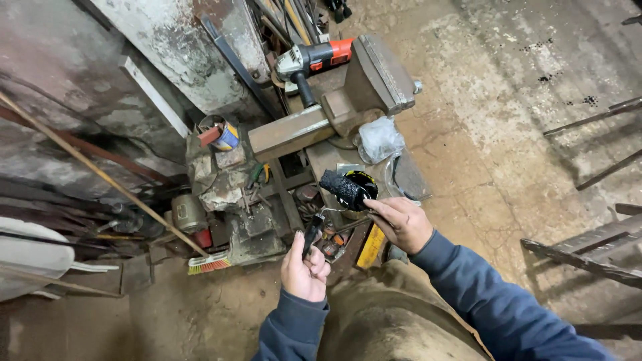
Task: Painting a metal mesh grate using a small paint roller and black paint.
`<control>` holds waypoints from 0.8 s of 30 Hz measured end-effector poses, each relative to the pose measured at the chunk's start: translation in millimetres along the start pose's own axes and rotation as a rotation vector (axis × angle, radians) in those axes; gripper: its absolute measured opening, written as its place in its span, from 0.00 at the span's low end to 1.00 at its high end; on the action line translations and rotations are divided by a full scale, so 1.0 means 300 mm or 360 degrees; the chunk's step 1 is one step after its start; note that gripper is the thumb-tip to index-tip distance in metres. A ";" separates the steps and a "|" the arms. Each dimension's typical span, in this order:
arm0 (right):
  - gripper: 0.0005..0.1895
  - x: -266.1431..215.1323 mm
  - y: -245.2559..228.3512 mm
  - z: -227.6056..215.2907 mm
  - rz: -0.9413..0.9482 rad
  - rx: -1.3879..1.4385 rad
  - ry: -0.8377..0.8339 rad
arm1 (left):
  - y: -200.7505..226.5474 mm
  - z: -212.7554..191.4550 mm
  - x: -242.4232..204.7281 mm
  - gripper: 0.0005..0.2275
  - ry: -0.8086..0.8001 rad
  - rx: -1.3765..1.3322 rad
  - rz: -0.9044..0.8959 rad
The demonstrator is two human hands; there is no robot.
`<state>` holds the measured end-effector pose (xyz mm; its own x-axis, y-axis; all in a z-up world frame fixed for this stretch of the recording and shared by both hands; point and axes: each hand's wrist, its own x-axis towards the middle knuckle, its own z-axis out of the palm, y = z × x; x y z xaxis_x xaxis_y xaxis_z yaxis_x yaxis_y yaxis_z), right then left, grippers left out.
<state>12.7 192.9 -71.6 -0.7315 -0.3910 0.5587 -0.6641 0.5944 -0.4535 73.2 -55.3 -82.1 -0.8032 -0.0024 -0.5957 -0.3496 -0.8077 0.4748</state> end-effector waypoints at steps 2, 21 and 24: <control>0.24 0.001 -0.013 -0.001 0.0018 0.0005 0.0061 | 0.007 0.011 -0.005 0.16 -0.0039 -0.0022 -0.0006; 0.24 -0.643 -0.138 -0.079 0.0903 -0.0120 -0.0063 | 0.107 0.018 -0.001 0.13 -0.1084 0.0187 0.0244; 0.20 -0.842 -0.119 -0.112 0.1159 -0.0154 -0.0178 | 0.070 0.054 0.012 0.14 -0.1228 0.0257 0.0227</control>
<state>226.4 294.0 -173.3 -0.9962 0.0595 0.0635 0.0078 0.7876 -0.6162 55.0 -62.8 -63.8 -0.9317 0.3572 0.0660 -0.2367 -0.7347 0.6357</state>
